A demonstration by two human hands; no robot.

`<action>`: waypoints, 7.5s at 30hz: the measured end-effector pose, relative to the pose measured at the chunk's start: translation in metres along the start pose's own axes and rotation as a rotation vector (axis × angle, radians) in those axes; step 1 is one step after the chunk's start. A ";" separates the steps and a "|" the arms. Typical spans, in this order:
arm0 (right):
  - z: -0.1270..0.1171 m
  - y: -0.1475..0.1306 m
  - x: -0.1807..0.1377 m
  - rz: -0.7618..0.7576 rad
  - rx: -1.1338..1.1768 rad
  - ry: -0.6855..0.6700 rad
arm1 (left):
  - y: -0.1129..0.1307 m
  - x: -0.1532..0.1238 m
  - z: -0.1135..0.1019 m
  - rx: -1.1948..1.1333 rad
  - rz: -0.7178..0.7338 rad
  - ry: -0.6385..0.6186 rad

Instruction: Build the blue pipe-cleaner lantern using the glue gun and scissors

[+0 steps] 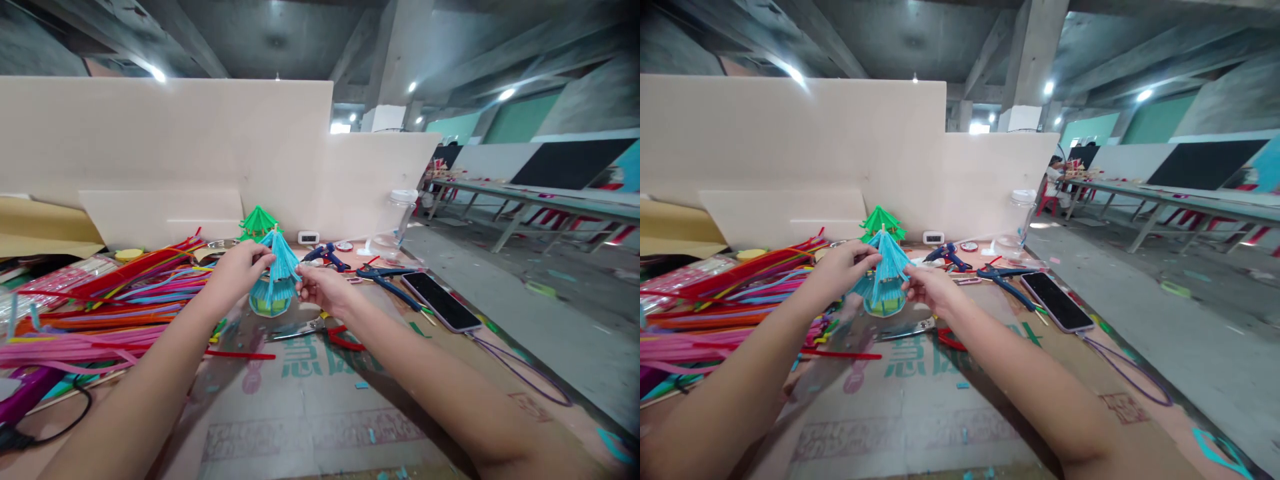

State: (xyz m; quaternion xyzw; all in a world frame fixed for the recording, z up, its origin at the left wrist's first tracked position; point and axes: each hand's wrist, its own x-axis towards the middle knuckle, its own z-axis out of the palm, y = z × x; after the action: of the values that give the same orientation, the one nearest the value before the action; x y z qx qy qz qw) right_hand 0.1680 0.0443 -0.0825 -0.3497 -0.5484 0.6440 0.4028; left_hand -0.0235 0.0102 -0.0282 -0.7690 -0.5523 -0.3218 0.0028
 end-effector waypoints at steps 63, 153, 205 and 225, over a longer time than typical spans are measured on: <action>-0.046 -0.031 -0.001 0.152 -0.317 -0.302 | -0.001 0.009 -0.037 0.093 -0.010 0.130; -0.042 -0.032 -0.029 -0.979 -1.890 0.016 | 0.024 0.036 0.005 -0.295 -0.008 0.180; -0.029 -0.060 -0.053 -1.212 -1.596 0.253 | 0.049 0.018 -0.016 -0.353 0.344 -0.180; -0.030 -0.066 -0.057 -1.103 -1.607 0.361 | 0.037 0.020 -0.026 -0.314 0.170 0.005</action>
State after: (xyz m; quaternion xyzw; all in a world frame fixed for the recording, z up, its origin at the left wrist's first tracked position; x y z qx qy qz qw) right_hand 0.2281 0.0101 -0.0217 -0.3074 -0.8387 -0.2601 0.3668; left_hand -0.0014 0.0033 0.0147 -0.8031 -0.4282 -0.4048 -0.0887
